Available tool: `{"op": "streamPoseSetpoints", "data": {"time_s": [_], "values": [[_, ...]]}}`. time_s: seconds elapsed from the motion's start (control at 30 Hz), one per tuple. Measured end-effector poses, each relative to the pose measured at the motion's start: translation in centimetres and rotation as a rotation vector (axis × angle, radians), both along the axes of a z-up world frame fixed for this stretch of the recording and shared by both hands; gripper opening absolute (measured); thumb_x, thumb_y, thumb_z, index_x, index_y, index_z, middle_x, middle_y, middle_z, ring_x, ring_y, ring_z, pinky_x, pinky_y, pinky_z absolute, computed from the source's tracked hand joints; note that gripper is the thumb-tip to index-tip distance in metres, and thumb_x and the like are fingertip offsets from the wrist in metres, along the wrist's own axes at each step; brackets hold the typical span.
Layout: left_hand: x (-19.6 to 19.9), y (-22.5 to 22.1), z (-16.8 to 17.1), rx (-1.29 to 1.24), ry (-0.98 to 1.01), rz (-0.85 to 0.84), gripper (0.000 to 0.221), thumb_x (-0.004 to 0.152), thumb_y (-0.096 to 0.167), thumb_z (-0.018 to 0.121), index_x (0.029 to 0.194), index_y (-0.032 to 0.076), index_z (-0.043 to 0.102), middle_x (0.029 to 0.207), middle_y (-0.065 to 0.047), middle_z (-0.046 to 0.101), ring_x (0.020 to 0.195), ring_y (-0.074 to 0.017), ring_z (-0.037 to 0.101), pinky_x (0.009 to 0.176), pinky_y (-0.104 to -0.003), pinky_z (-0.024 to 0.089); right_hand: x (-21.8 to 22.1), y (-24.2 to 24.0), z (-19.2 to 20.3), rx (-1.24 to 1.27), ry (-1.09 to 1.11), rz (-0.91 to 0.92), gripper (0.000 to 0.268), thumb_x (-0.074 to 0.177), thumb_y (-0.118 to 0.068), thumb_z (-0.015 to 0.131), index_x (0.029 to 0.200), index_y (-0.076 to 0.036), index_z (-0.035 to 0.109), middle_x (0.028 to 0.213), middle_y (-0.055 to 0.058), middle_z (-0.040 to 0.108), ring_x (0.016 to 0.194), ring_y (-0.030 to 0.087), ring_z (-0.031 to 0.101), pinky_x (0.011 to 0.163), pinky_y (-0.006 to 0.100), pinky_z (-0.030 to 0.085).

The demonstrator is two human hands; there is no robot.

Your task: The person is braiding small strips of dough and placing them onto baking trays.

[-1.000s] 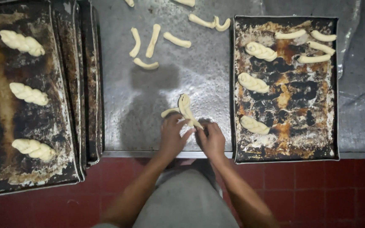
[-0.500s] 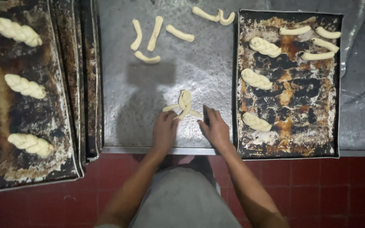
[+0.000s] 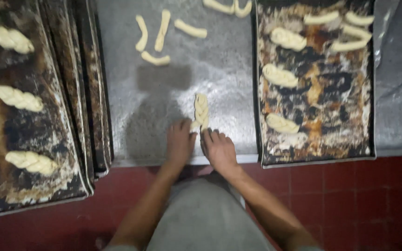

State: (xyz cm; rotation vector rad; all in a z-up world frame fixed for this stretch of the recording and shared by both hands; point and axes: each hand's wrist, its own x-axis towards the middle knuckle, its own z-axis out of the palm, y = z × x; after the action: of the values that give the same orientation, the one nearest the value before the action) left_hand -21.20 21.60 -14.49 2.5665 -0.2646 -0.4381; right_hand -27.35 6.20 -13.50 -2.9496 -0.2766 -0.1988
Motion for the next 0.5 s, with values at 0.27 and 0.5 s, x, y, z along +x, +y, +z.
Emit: {"op": "streamPoseSetpoints", "data": {"time_s": [0.27, 0.5], "values": [[-3.8, -1.0, -2.2, 0.023, -0.112, -0.561, 0.047, 0.092, 0.014, 0.070, 0.134, -0.004, 0.058, 0.135, -0.027, 0.055, 0.125, -0.0430, 0.053, 0.100, -0.053, 0.048, 0.1, -2.1, -3.4, 0.499, 0.338, -0.249, 0.034, 0.097, -0.026, 0.060, 0.128, -0.016, 0.071, 0.106, 0.015, 0.071, 0.101, 0.040, 0.071, 0.081, 0.051, 0.057], [7.2, -2.0, -5.7, -0.065, -0.110, -0.308, 0.029, 0.102, 0.010, 0.055, 0.124, -0.005, 0.064, 0.111, -0.029, 0.068, 0.107, -0.0470, 0.066, 0.092, -0.056, 0.050, 1.5, -1.7, -1.0, 0.543, 0.324, -0.309, 0.048, 0.092, -0.043, 0.075, 0.130, -0.013, 0.070, 0.106, 0.011, 0.069, 0.100, 0.038, 0.071, 0.081, 0.048, 0.058]]}}
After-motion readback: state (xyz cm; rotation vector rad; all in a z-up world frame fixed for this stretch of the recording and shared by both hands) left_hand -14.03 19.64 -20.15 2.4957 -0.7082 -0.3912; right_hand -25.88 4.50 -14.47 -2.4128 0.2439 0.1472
